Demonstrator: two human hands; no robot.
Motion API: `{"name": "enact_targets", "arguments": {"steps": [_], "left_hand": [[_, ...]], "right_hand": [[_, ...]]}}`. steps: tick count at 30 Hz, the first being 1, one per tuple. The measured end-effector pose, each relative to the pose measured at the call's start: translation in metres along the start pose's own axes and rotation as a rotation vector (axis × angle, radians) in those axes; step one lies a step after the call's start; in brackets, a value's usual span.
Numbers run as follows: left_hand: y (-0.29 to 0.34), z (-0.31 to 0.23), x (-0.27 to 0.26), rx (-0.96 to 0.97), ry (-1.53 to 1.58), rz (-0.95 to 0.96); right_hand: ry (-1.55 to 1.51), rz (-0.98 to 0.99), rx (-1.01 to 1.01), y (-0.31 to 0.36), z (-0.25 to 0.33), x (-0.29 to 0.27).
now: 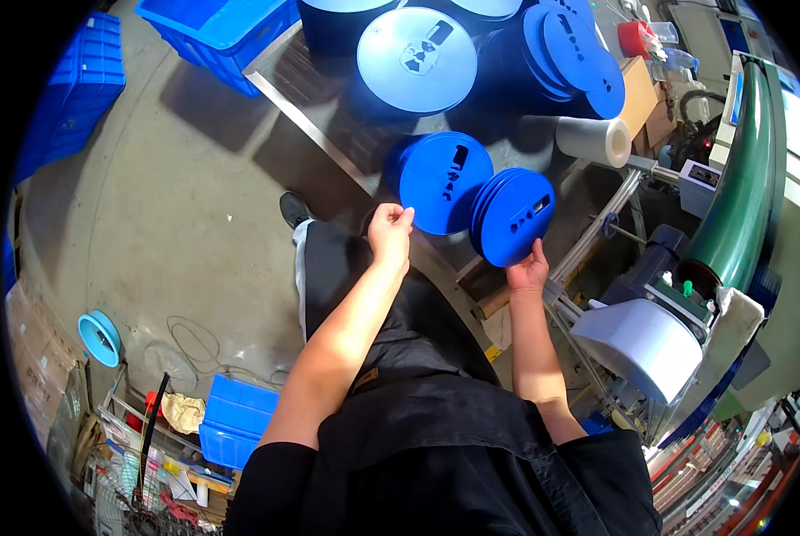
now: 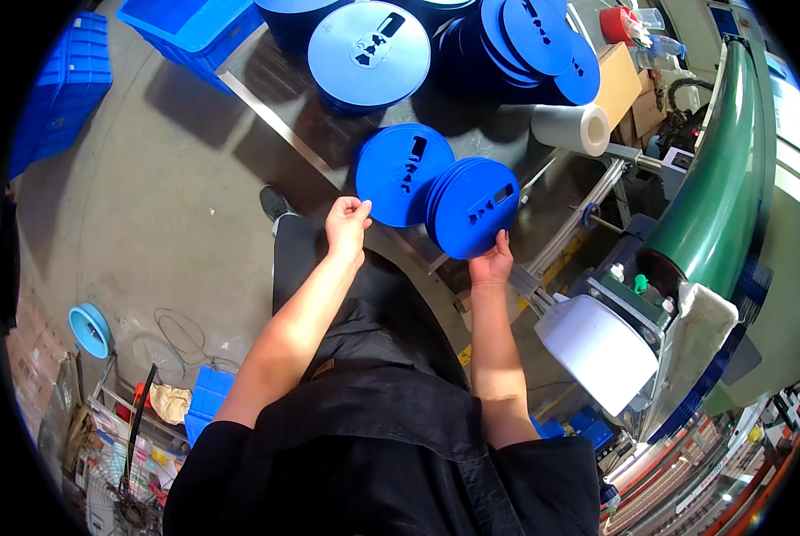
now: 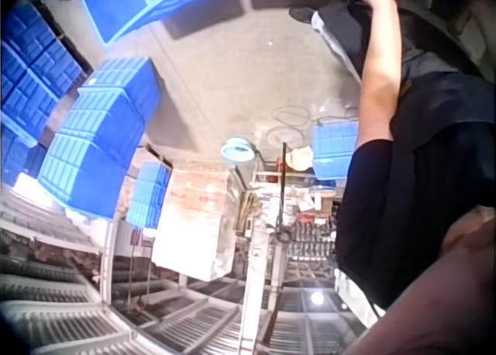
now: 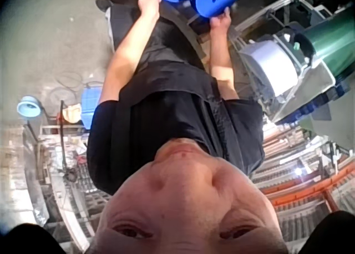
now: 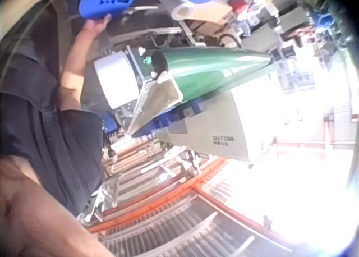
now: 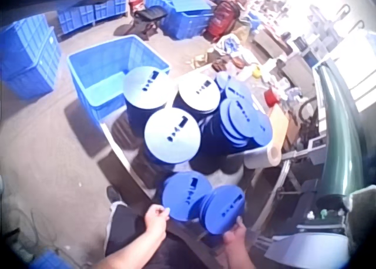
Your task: The person repeatedly picks up stacks of blue plastic lids from a table and places them onto a green conveyor belt. They also separate individual lids from stacks and place them on the belt. The person continues this process, moving lids between the table and the conveyor belt throughout the video.
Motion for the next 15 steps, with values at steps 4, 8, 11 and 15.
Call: {"name": "enact_targets", "arguments": {"steps": [4, 8, 11, 15], "left_hand": [[0.008, -0.006, -0.023, 0.123, 0.192, -0.002], [0.034, -0.047, -0.070, 0.153, 0.287, 0.047], [0.037, -0.056, -0.128, 0.146, 0.353, 0.066], [0.050, -0.073, -0.170, 0.161, 0.392, 0.099]], "right_hand": [[0.048, -0.016, -0.030, -0.003, 0.000, 0.005], [0.284, 0.055, -0.108, -0.012, -0.015, 0.028], [0.412, 0.185, -0.048, -0.028, -0.028, 0.050], [0.561, 0.118, -0.185, -0.041, -0.050, 0.085]]}}
Point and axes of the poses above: each hand's wrist, its own y-axis away from the middle knuckle, its own x-axis out of the palm, z = x × y, the point moved 1 cm from there along -y, towards the middle knuckle, and after that the axes turned 2 degrees about z, right-handed, at the moved point
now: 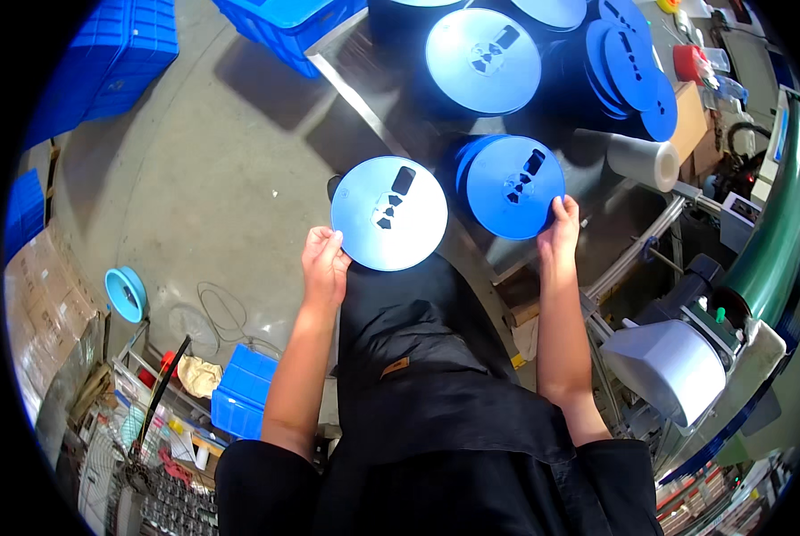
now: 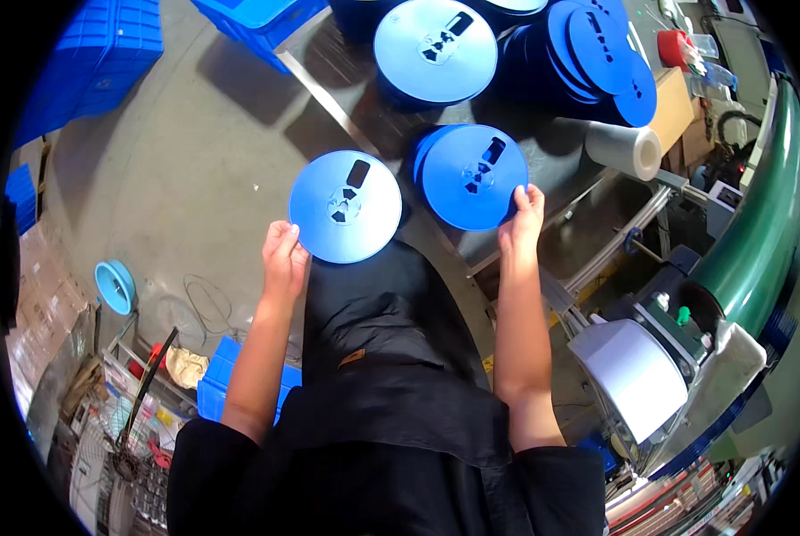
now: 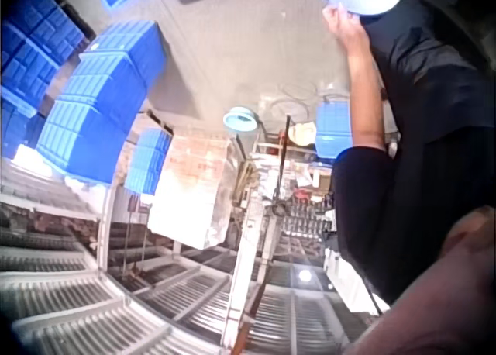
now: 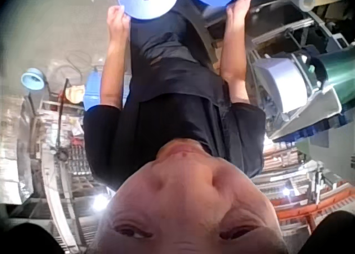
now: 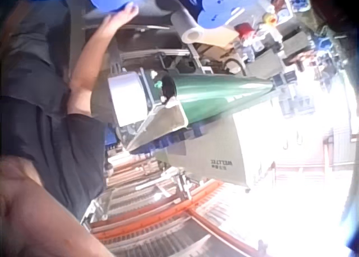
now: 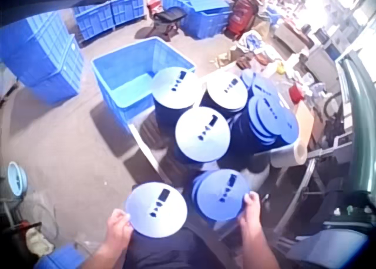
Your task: The person repeatedly picks up stacks of blue plastic lids from a table and places them onto a green conveyor belt. They also separate individual lids from stacks and place them on the belt. The person continues this process, moving lids between the table and the conveyor belt throughout the video.
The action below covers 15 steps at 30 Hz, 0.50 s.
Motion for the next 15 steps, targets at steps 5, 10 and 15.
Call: {"name": "enact_targets", "arguments": {"steps": [5, 10, 15], "left_hand": [[0.008, -0.026, 0.016, 0.064, 0.031, 0.039], [0.010, -0.039, 0.033, 0.087, 0.086, 0.103], [0.017, -0.051, 0.044, 0.073, 0.080, 0.169]], "right_hand": [[0.381, -0.204, -0.150, -0.012, -0.014, 0.020], [0.337, -0.267, -0.083, -0.006, -0.016, 0.037], [0.562, -0.335, -0.235, 0.023, 0.000, 0.036]]}}
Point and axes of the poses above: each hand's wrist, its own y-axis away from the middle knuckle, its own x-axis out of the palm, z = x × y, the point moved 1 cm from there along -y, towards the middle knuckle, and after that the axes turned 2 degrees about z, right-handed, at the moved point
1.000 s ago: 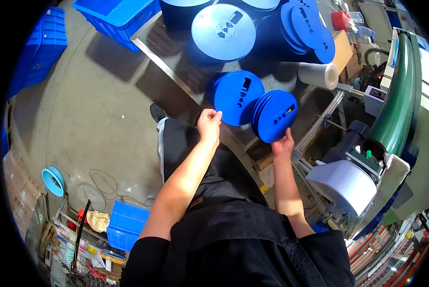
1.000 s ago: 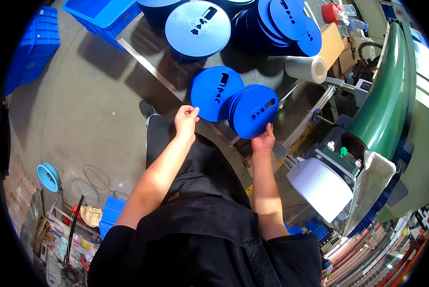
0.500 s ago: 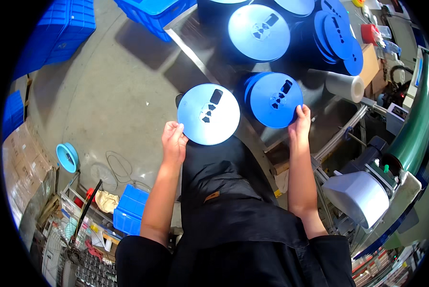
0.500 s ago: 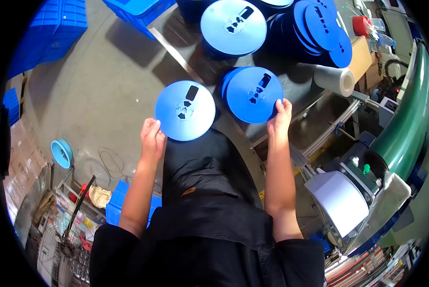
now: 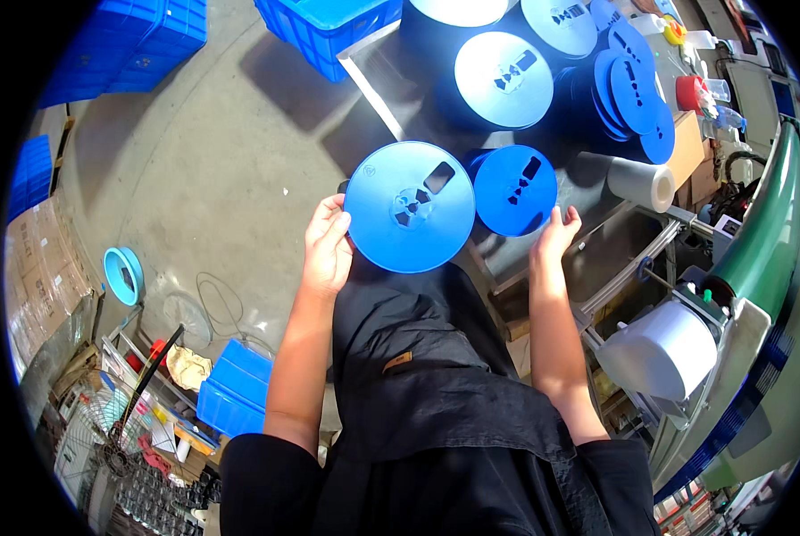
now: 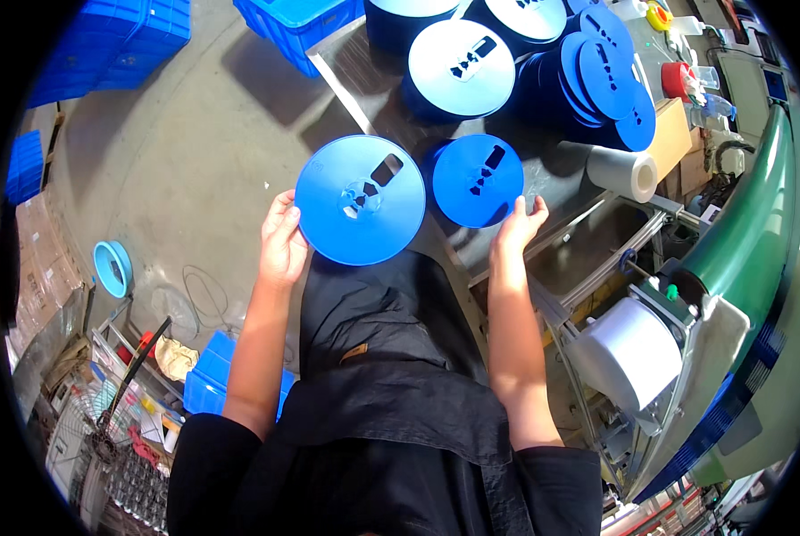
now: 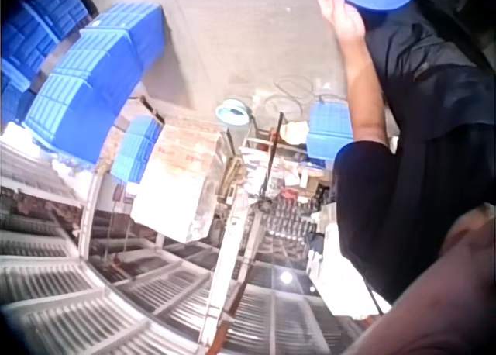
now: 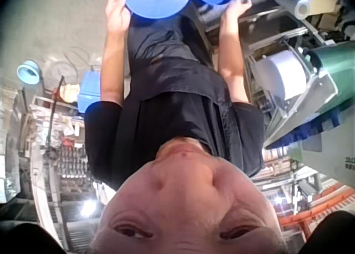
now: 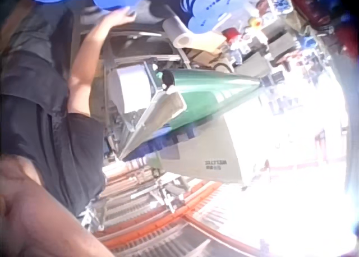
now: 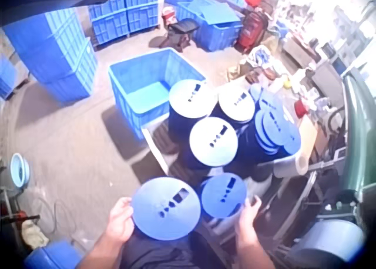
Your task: The person repeatedly picks up stacks of blue plastic lids from a table and places them onto a green conveyor belt. They also separate individual lids from stacks and place them on the belt. The person continues this process, moving lids between the table and the conveyor belt throughout the video.
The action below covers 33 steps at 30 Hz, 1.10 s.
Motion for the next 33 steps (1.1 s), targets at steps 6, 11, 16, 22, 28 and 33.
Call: {"name": "enact_targets", "arguments": {"steps": [6, 11, 16, 22, 28, 33], "left_hand": [[0.010, -0.021, 0.046, -0.030, -0.027, 0.078], [0.008, -0.042, 0.085, -0.043, -0.157, 0.193], [0.020, -0.073, 0.149, -0.041, 0.064, 0.332], [0.030, -0.071, 0.169, -0.202, 0.448, 0.639], [0.029, -0.071, 0.175, -0.282, 0.259, 0.614], [0.034, -0.073, 0.181, -0.341, 0.095, 0.650]], "right_hand": [[-0.495, 0.791, 0.115, 0.094, 0.082, -0.021], [-0.677, 1.028, 0.306, 0.149, 0.141, -0.037], [-0.848, 1.045, 0.369, 0.175, 0.196, -0.057], [-0.984, 1.112, 0.303, 0.223, 0.234, -0.049], [-0.846, 1.155, 0.204, 0.264, 0.234, -0.044], [-0.928, 1.005, 0.172, 0.262, 0.231, -0.061]]}}
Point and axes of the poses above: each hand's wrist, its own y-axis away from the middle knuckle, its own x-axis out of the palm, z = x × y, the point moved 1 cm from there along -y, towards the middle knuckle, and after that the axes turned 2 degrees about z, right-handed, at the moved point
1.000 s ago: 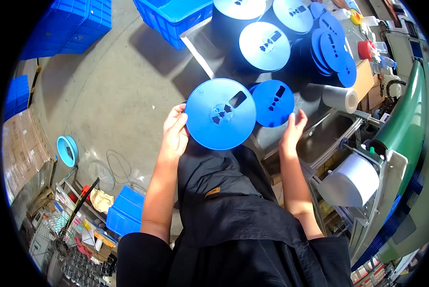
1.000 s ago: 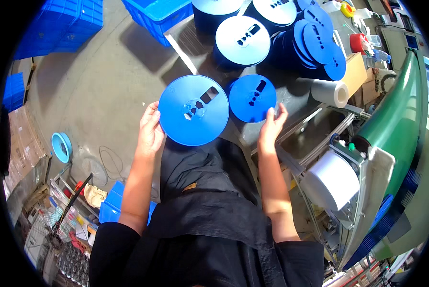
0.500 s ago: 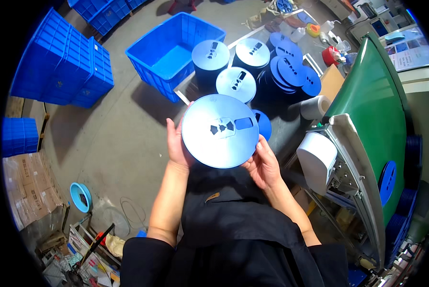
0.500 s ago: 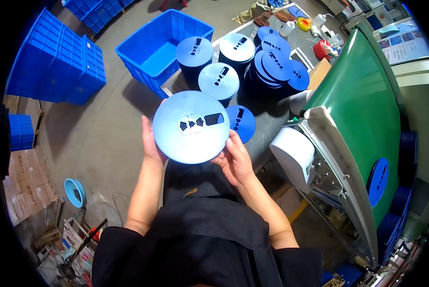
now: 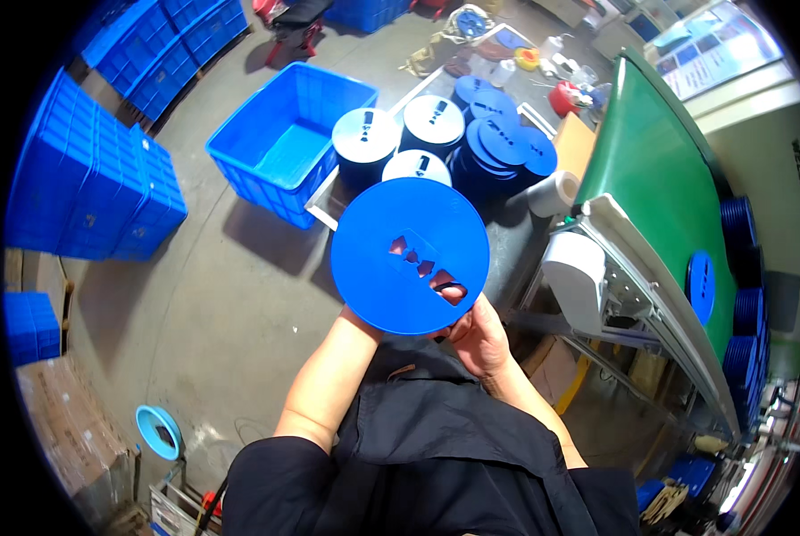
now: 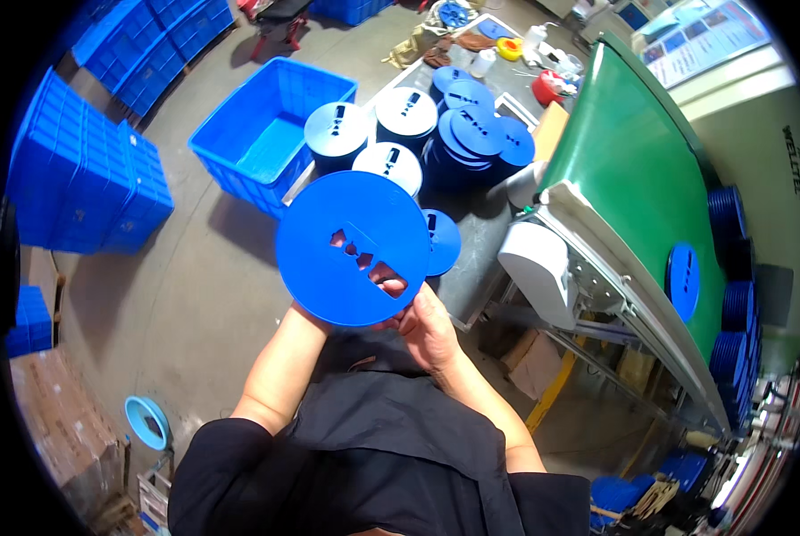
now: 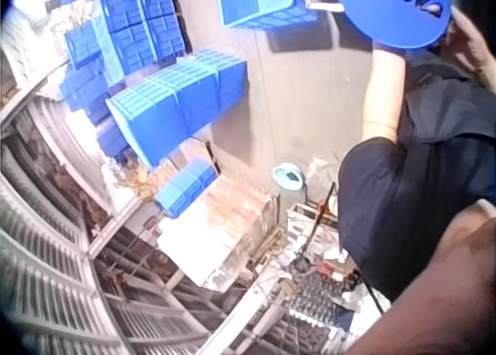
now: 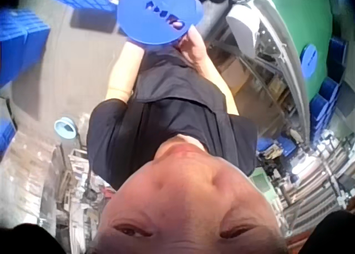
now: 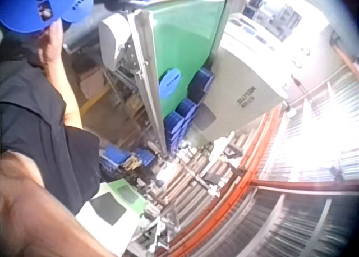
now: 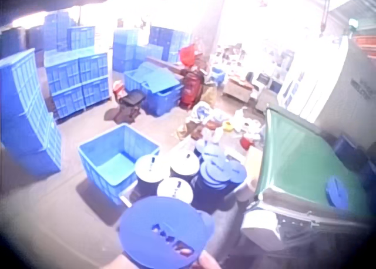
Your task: The person repeatedly picks up stacks of blue plastic lids from a table and places them onto a green conveyor belt. They also separate individual lids from stacks and place them on the belt. The person continues this process, moving lids between the table and the conveyor belt throughout the video.
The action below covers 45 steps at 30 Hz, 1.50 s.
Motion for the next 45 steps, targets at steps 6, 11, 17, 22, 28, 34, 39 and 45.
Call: {"name": "enact_targets", "arguments": {"steps": [6, 11, 17, 22, 28, 34, 39, 45], "left_hand": [[-0.010, -0.008, 0.067, -0.215, 0.305, 0.364], [-0.024, 0.008, 0.109, -0.317, 0.258, 0.530], [-0.042, 0.051, 0.145, -0.342, -0.063, 0.470], [-0.036, 0.106, 0.197, -0.387, -0.106, 0.409], [-0.035, 0.169, 0.233, -0.267, -0.267, 0.432], [-0.048, 0.241, 0.283, -0.205, -0.355, 0.461], [-0.077, 0.290, 0.324, -0.160, -0.455, 0.485], [-0.148, 0.349, 0.355, -0.220, -0.676, 0.324]], "right_hand": [[-0.028, -0.033, -0.188, 0.025, 0.011, -0.011], [-0.202, 0.032, -0.321, 0.052, 0.036, -0.010], [-0.075, 0.102, -0.575, 0.105, 0.108, -0.029], [0.104, -0.082, -0.975, 0.208, 0.219, -0.083], [0.478, -0.624, -1.050, 0.308, 0.353, -0.150], [0.687, -0.689, -0.623, 0.329, 0.459, -0.250], [0.833, -0.672, -0.289, 0.303, 0.482, -0.300], [1.076, -1.010, -0.451, 0.295, 0.495, -0.346]]}}
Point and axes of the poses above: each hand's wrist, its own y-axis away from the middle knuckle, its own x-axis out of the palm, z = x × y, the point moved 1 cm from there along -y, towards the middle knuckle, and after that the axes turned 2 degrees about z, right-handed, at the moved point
